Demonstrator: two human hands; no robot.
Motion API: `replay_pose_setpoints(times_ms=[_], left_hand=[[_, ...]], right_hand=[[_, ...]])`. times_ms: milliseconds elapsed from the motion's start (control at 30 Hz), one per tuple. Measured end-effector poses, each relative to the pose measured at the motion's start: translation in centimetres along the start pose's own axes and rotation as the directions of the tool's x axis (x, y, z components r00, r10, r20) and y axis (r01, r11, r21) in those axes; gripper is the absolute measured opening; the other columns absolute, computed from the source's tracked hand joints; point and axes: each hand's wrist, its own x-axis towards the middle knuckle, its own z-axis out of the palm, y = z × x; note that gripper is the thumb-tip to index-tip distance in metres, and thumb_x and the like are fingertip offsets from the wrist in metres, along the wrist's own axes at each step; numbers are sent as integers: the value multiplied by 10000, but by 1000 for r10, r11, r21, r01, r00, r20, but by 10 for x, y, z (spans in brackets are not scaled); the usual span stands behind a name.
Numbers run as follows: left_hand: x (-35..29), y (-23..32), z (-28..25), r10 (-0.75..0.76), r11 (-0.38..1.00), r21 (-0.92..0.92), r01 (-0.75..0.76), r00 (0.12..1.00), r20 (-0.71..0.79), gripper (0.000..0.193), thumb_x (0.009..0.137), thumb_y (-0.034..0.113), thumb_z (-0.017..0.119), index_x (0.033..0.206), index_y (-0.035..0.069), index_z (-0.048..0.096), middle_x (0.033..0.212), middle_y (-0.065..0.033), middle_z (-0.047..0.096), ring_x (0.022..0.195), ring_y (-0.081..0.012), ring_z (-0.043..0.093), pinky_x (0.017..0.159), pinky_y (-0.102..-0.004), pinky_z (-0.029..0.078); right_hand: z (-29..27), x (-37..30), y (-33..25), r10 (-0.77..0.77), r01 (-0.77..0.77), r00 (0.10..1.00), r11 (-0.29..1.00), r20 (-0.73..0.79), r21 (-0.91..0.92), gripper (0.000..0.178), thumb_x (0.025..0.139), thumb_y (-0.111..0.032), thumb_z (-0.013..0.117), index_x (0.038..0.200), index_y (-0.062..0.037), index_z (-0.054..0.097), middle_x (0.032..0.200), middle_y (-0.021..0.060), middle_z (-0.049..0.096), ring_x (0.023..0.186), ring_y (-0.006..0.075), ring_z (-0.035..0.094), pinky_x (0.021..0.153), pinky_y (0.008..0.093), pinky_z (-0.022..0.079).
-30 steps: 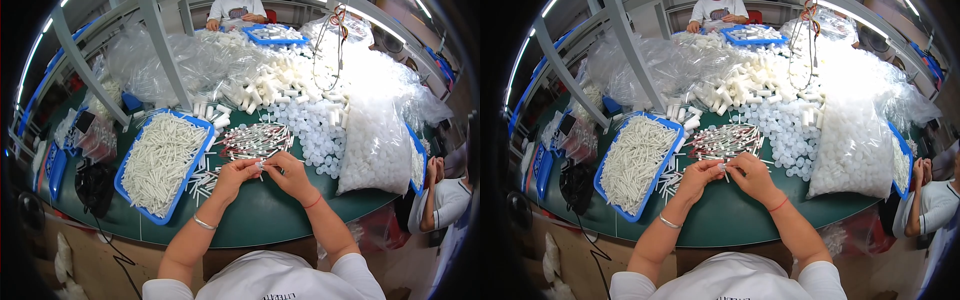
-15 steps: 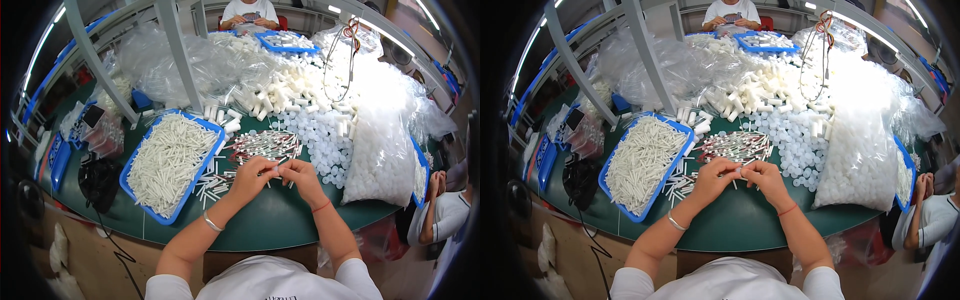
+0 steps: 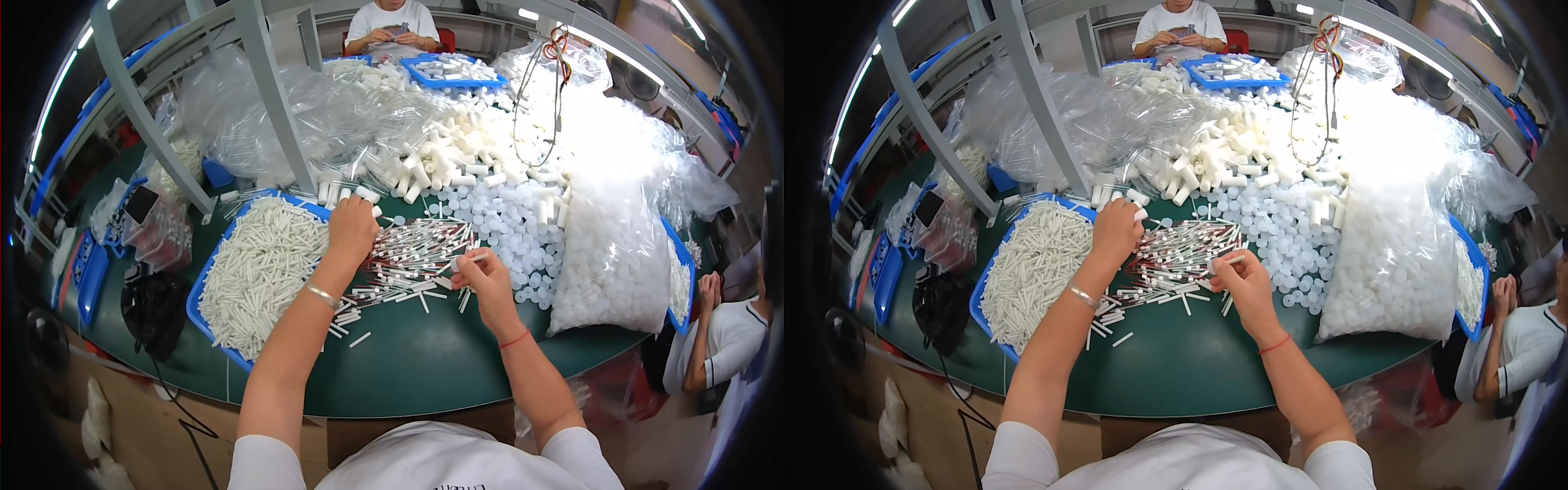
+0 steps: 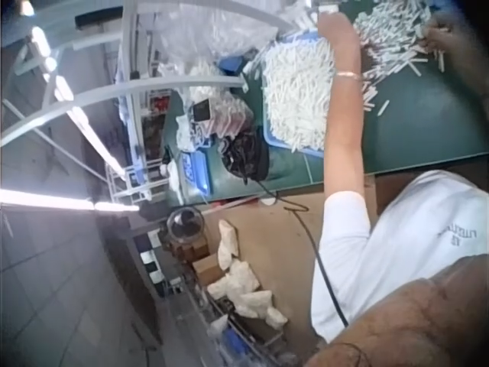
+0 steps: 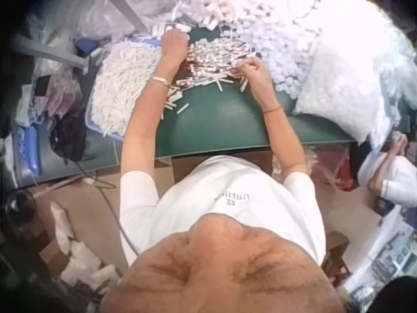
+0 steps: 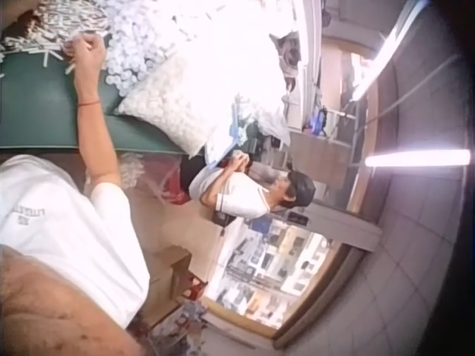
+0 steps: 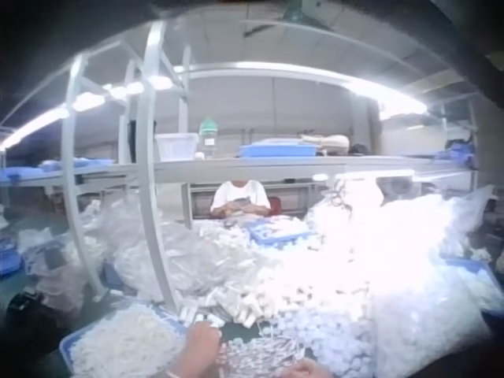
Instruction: Assembling small plastic stems and connectors at a factory workbench.
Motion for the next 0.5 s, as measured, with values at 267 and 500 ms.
replay_pose_setpoints(times_ms=[267, 500], left_hand=[[-57, 32, -30, -182, 612, -773, 168, 981, 69, 257, 788, 61, 709, 1007, 5, 587, 957, -133, 611, 820, -246, 603, 710, -328, 493], [-81, 51, -33, -195, 599, -789, 138, 981, 24, 327, 707, 45, 762, 999, 12, 621, 950, -113, 576, 835, -250, 591, 722, -328, 492]], right_hand=[[4, 1, 20, -102, 107, 993, 990, 66, -87, 99, 935, -96, 600, 924, -8, 556, 910, 56, 652, 803, 111, 630, 738, 247, 540], [16, -10, 22, -275, 309, 951, 879, 142, -363, 164, 893, -62, 646, 1044, 2, 639, 828, 24, 636, 702, 65, 538, 628, 214, 457]])
